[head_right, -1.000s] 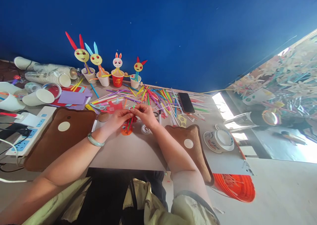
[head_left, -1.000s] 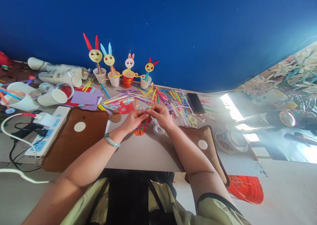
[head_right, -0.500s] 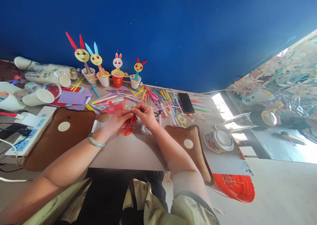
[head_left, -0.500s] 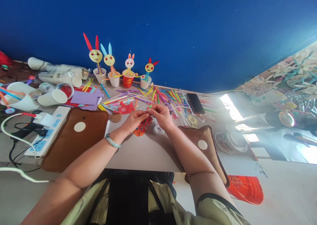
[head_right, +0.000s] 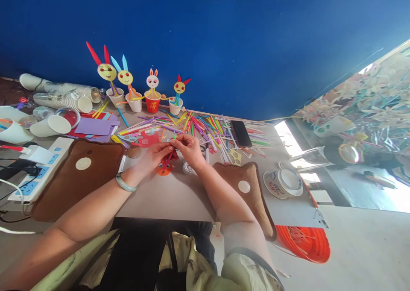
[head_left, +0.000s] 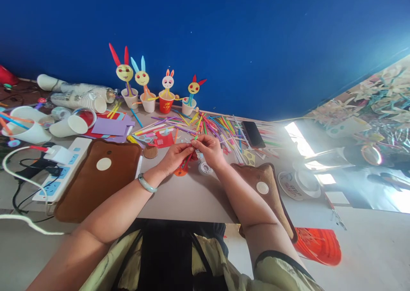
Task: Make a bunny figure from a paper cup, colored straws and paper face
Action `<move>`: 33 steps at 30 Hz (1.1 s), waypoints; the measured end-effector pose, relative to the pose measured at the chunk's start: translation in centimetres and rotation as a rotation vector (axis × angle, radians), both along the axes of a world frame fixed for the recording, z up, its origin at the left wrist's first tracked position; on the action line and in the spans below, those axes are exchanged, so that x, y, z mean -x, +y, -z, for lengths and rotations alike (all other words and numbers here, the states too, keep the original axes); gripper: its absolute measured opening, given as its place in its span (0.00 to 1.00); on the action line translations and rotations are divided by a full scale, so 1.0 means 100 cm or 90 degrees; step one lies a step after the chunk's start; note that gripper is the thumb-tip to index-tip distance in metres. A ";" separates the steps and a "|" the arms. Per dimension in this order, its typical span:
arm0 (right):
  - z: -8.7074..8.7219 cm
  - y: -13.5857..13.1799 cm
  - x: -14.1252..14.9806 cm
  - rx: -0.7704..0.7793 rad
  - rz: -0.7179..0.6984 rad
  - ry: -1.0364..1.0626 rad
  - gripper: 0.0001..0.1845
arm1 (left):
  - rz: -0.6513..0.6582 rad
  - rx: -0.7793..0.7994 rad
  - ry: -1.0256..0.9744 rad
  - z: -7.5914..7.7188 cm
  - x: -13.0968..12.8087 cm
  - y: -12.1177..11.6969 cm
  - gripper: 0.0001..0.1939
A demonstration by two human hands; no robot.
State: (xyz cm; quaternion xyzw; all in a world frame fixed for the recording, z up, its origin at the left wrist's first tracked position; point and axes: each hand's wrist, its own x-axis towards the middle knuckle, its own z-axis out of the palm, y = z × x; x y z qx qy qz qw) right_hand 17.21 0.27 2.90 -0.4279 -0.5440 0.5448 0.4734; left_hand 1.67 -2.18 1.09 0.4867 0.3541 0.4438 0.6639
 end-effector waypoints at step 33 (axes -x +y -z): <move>-0.003 -0.003 0.001 0.011 0.006 0.018 0.25 | 0.108 -0.026 -0.033 -0.009 0.000 -0.003 0.10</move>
